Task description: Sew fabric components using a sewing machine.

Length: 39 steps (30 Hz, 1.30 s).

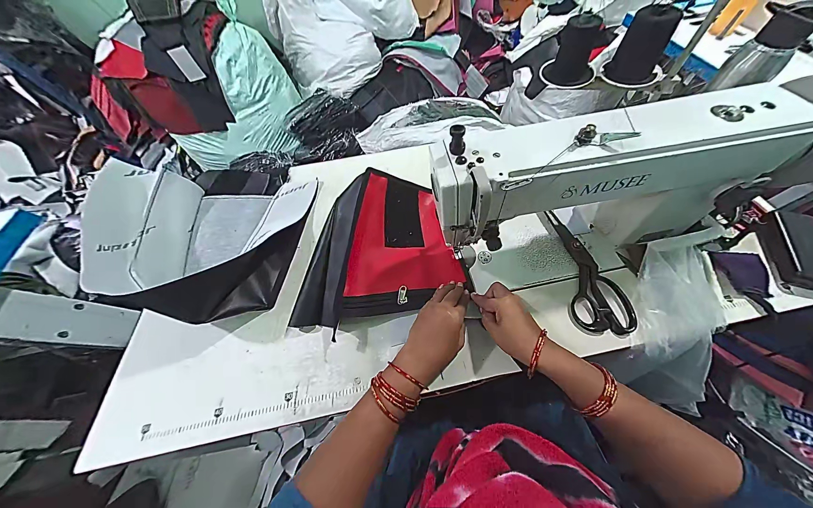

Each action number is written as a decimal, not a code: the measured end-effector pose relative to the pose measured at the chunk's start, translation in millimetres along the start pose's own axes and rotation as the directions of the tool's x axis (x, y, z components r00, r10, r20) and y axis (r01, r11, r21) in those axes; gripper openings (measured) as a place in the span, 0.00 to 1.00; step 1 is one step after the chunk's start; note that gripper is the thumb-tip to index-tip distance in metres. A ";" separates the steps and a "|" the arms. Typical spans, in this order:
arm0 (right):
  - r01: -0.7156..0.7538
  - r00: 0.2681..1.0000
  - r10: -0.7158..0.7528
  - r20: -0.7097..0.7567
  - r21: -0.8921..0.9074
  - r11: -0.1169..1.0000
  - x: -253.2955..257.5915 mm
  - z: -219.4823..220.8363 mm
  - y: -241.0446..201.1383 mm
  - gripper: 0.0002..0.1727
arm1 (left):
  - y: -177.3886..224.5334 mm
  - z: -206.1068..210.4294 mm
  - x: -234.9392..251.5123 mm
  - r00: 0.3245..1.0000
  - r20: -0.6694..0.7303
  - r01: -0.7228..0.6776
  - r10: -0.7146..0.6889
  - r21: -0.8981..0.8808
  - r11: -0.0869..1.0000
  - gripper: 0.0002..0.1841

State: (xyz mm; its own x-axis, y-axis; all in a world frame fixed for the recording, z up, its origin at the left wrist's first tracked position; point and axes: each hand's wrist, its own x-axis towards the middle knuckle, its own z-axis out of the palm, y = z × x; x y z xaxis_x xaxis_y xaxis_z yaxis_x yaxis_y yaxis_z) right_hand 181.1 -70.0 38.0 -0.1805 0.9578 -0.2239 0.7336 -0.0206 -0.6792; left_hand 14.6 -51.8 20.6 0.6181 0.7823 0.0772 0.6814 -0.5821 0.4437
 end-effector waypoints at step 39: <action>-0.103 0.994 0.102 -0.031 -0.041 0.994 35.6 0.5 -23.2 0.21 | -38.1 -6.9 33.1 0.993 -0.070 -0.092 0.094 0.030 0.995 0.22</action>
State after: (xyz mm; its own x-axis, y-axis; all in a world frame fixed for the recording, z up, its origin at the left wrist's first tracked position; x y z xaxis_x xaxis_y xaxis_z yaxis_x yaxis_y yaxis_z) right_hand 157.3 -35.5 45.4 -0.0841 0.9592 -0.2700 0.7743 -0.1076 -0.6236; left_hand 6.4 -2.2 12.4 0.6507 0.7375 0.1805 0.6331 -0.6583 0.4073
